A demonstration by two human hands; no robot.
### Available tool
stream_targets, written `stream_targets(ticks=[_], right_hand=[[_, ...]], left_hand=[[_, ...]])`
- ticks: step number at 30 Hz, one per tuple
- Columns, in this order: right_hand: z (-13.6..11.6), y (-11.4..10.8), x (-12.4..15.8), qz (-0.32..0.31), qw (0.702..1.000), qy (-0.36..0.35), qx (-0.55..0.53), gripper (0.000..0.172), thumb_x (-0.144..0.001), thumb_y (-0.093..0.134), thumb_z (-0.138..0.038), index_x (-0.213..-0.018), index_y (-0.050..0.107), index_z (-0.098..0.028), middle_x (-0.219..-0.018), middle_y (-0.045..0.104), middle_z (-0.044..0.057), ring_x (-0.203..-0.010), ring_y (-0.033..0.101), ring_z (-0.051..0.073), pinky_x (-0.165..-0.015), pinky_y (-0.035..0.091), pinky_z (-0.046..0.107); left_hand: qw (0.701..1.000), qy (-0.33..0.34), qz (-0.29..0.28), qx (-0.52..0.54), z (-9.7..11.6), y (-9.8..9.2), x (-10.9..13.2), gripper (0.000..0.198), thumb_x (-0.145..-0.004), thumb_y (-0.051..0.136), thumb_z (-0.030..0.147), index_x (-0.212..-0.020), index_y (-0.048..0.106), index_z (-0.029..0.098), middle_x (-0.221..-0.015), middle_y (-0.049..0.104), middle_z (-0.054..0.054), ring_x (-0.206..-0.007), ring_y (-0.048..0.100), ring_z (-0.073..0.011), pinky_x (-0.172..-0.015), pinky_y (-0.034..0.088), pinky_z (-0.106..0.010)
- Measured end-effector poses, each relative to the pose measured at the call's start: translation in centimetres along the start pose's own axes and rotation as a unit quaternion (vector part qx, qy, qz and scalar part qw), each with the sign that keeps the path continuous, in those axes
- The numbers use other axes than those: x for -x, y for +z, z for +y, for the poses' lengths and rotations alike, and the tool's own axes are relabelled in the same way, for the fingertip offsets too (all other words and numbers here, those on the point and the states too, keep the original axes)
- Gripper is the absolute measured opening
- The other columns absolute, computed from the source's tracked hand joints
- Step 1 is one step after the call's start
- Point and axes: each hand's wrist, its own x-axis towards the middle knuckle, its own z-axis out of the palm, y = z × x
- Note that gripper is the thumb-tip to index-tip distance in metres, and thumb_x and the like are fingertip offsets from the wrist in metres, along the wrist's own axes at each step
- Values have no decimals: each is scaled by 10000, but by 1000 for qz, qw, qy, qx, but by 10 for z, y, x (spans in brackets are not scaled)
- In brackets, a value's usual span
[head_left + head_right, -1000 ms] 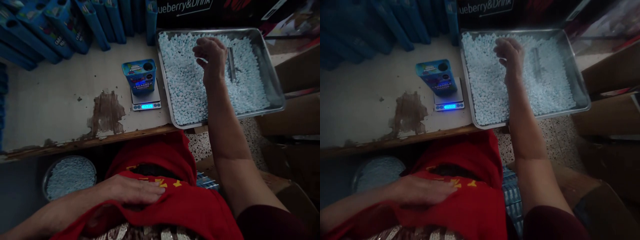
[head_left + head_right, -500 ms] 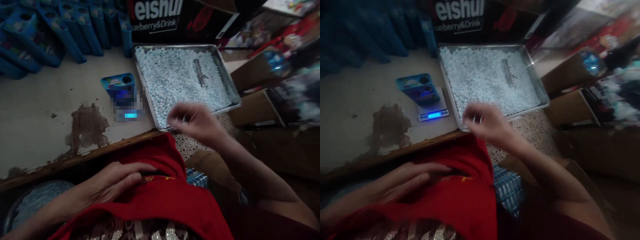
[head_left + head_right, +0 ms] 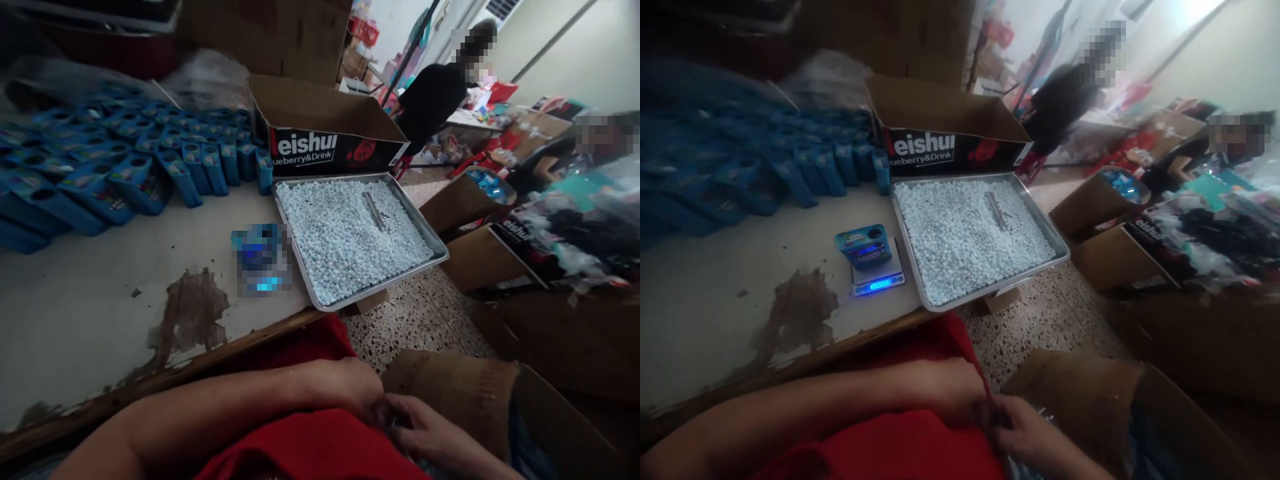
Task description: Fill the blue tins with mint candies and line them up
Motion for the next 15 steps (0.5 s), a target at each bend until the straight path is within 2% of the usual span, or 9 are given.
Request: stream_targets(ticks=[3,6,8,11,15], right_hand=[[12,6,-6,1,997,40,-72,246,-618,638,-343,-831,625,-220,-727,622,0,-626,561,164,-557,381,266],[13,8,-8,-10,996,17,-87,313,-594,668,-336,-869,645,-188,-762,639,4,-657,554,144,-594,390,254],[11,7,-7,-27,998,5,-62,335,-572,681,-296,-884,682,-174,-803,667,11,-708,574,150,-646,420,260],[8,6,-6,-33,999,10,1,361,-537,696,-238,-886,741,-160,-812,682,7,-752,599,165,-681,440,260],[13,6,-10,-18,999,34,20,281,-559,676,-236,-807,766,-138,-711,641,2,-709,607,174,-642,439,256]], left_hand=[[998,-13,-54,-5,-8,-18,28,82,-781,775,310,-792,785,229,-664,703,6,-575,616,-149,-546,419,-215],[995,4,-101,11,-11,-36,41,149,-815,762,344,-916,819,250,-783,764,15,-693,681,-161,-603,456,-213],[989,12,-146,5,-10,-44,38,152,-824,758,310,-937,823,230,-787,766,19,-709,683,-167,-603,457,-221],[980,17,-197,-10,-4,-49,25,91,-821,745,230,-841,810,170,-686,724,15,-664,658,-170,-616,474,-240],[978,38,-204,-28,3,-51,12,69,-759,736,116,-720,776,156,-642,694,8,-652,626,-171,-656,474,-266]])
